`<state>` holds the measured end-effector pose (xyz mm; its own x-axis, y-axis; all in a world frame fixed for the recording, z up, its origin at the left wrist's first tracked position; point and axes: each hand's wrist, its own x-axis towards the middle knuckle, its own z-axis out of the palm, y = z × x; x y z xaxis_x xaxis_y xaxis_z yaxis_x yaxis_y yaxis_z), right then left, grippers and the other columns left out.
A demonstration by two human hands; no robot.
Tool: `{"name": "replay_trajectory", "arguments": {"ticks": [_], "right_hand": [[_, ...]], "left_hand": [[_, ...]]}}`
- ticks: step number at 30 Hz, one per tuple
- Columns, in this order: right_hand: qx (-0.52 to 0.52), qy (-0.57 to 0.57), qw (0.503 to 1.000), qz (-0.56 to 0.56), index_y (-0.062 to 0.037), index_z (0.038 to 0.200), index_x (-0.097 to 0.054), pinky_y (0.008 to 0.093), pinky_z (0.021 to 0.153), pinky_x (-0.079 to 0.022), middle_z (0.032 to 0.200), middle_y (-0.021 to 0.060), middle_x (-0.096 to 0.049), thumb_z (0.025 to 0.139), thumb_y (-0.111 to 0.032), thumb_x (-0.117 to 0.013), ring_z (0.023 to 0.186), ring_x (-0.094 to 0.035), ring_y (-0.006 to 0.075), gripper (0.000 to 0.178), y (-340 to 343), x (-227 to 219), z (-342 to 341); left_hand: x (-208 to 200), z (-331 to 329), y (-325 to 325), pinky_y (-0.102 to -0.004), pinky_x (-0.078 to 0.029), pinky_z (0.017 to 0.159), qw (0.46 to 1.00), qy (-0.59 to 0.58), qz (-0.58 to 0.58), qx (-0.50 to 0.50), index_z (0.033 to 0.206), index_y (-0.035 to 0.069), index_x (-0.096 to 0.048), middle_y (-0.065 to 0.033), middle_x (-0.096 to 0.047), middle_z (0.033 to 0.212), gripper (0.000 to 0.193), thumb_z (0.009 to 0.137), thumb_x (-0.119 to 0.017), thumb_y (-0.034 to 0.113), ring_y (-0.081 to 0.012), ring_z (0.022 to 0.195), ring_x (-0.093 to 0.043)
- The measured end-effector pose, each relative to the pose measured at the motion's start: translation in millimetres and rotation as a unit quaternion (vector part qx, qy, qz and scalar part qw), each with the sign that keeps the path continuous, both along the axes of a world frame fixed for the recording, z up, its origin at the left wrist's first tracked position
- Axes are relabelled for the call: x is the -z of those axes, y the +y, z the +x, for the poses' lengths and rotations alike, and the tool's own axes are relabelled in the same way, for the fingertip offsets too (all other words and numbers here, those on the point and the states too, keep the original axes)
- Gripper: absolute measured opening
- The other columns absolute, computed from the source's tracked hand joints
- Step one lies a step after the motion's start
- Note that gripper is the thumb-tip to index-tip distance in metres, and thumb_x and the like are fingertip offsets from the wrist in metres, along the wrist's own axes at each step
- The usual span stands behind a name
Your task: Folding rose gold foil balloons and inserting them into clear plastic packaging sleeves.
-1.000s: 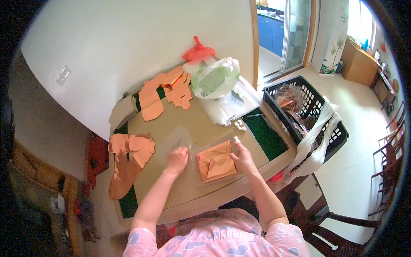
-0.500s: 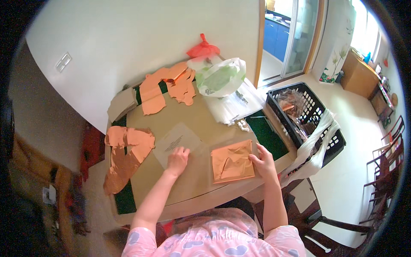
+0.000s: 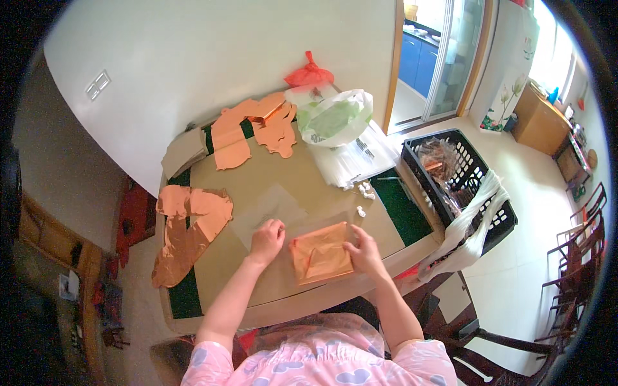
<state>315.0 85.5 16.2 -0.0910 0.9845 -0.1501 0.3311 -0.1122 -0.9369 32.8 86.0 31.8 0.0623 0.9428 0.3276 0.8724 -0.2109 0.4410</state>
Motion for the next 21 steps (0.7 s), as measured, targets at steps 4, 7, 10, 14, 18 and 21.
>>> {"name": "replay_trajectory", "arguments": {"ticks": [4, 7, 10, 14, 18, 21], "right_hand": [[-0.073, -0.014, 0.997, -0.013, -0.0083, 0.144, -0.035, 0.035, 0.075, -0.051, 0.094, 0.0149, -0.064, 0.082, -0.012, -0.072, 0.084, -0.061, 0.021, 0.072, -10.2, -7.8, -40.1], [-0.098, -0.017, 0.993, -0.063, -0.0111, 0.147, -0.03, 0.0373, 0.088, -0.05, 0.124, 0.0262, -0.056, 0.081, -0.015, -0.074, 0.107, -0.06, 0.0294, 0.08, -12.4, -8.4, -49.3], [-0.104, 0.002, 0.994, -0.031, -0.0107, 0.148, -0.03, 0.037, 0.086, -0.05, 0.125, 0.027, -0.056, 0.079, -0.015, -0.075, 0.103, -0.061, 0.0296, 0.082, -12.3, 0.6, -49.6], [-0.112, -0.017, 0.993, -0.02, -0.0082, 0.149, -0.028, 0.0281, 0.061, -0.045, 0.073, 0.0058, -0.06, 0.081, -0.013, -0.073, 0.067, -0.054, 0.011, 0.081, -6.5, -3.5, -51.3], [-0.155, -0.018, 0.988, 0.011, -0.0077, 0.148, -0.032, 0.029, 0.066, -0.047, 0.08, 0.0081, -0.061, 0.081, -0.014, -0.073, 0.073, -0.055, 0.0121, 0.079, 3.0, 8.2, -51.2], [-0.167, -0.019, 0.985, 0.034, -0.0072, 0.147, -0.034, 0.0298, 0.067, -0.047, 0.082, 0.0074, -0.059, 0.08, -0.013, -0.073, 0.074, -0.054, 0.0126, 0.077, 3.1, 4.6, -50.8]], "left_hand": [[4.3, 3.3, -6.0, -0.0429, -0.053, 0.071, 1.0, 0.005, 0.006, 0.013, 0.087, 0.008, -0.058, -0.0105, -0.061, 0.086, 0.006, 0.083, -0.063, 0.011, -0.0311, 0.084, -0.063], [7.8, 3.4, -8.6, -0.0424, -0.052, 0.071, 1.0, -0.001, -0.006, 0.007, 0.086, 0.009, -0.058, -0.0098, -0.061, 0.086, 0.007, 0.082, -0.063, 0.011, -0.0305, 0.084, -0.062], [7.7, 4.5, -10.9, -0.0418, -0.052, 0.071, 1.0, 0.002, 0.005, 0.015, 0.086, 0.009, -0.058, -0.0093, -0.06, 0.086, 0.007, 0.081, -0.063, 0.01, -0.0298, 0.085, -0.062], [3.5, 3.0, -14.0, -0.0413, -0.052, 0.07, 0.999, 0.004, 0.022, 0.028, 0.085, 0.009, -0.059, -0.0084, -0.059, 0.084, 0.006, 0.081, -0.063, 0.01, -0.0295, 0.083, -0.061], [10.8, -3.7, -11.5, -0.0408, -0.052, 0.069, 0.999, -0.008, 0.034, 0.017, 0.083, 0.009, -0.06, -0.0079, -0.059, 0.082, 0.003, 0.081, -0.063, 0.01, -0.0292, 0.082, -0.062], [12.4, -10.2, -12.8, -0.0403, -0.051, 0.068, 1.0, 0.003, 0.021, 0.011, 0.081, 0.009, -0.061, -0.0075, -0.059, 0.082, 0.003, 0.081, -0.063, 0.01, -0.0286, 0.082, -0.062]]}}
